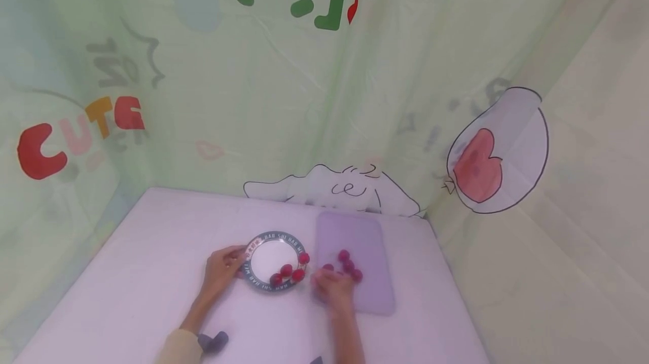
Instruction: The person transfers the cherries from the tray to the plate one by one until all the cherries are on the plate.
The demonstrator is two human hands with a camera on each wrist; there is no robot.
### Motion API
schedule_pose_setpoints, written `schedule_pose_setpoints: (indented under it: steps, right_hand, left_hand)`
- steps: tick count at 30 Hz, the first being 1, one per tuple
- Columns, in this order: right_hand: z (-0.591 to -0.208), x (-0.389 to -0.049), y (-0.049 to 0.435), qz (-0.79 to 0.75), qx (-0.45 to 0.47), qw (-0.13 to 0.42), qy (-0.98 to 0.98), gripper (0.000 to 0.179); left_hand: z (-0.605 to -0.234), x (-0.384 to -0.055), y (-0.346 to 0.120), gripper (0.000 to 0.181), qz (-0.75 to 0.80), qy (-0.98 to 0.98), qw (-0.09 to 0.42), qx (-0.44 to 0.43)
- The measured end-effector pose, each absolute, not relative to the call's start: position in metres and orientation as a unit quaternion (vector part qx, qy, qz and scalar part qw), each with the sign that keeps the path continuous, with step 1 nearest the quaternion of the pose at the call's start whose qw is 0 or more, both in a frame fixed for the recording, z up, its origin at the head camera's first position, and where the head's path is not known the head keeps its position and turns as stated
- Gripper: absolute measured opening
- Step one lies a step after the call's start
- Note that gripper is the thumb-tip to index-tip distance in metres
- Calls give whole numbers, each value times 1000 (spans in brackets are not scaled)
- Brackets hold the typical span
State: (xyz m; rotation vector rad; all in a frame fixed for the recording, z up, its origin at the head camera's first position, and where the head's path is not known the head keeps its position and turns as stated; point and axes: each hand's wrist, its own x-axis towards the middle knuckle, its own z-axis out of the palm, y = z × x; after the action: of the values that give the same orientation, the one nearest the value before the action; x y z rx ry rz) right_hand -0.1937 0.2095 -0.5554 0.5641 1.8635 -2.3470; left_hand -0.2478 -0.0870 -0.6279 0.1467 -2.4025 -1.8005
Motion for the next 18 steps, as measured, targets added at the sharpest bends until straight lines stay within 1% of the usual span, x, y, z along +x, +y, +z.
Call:
schedule_pose_setpoints:
  steps: [5,12,18]
  right_hand:
    - [-556,-196,204,-768,175,54,614,40]
    - [-559,-198,196,-764,169,59,619,37]
    - [-561,-197,189,-761,161,70,624,39]
  left_hand:
    - [-626,-248,-87,33,-597,-797,70,47]
    - [-625,-248,-87,32,-594,-800,71,53]
    - [-626,-247,-88,33,-605,-791,69,48]
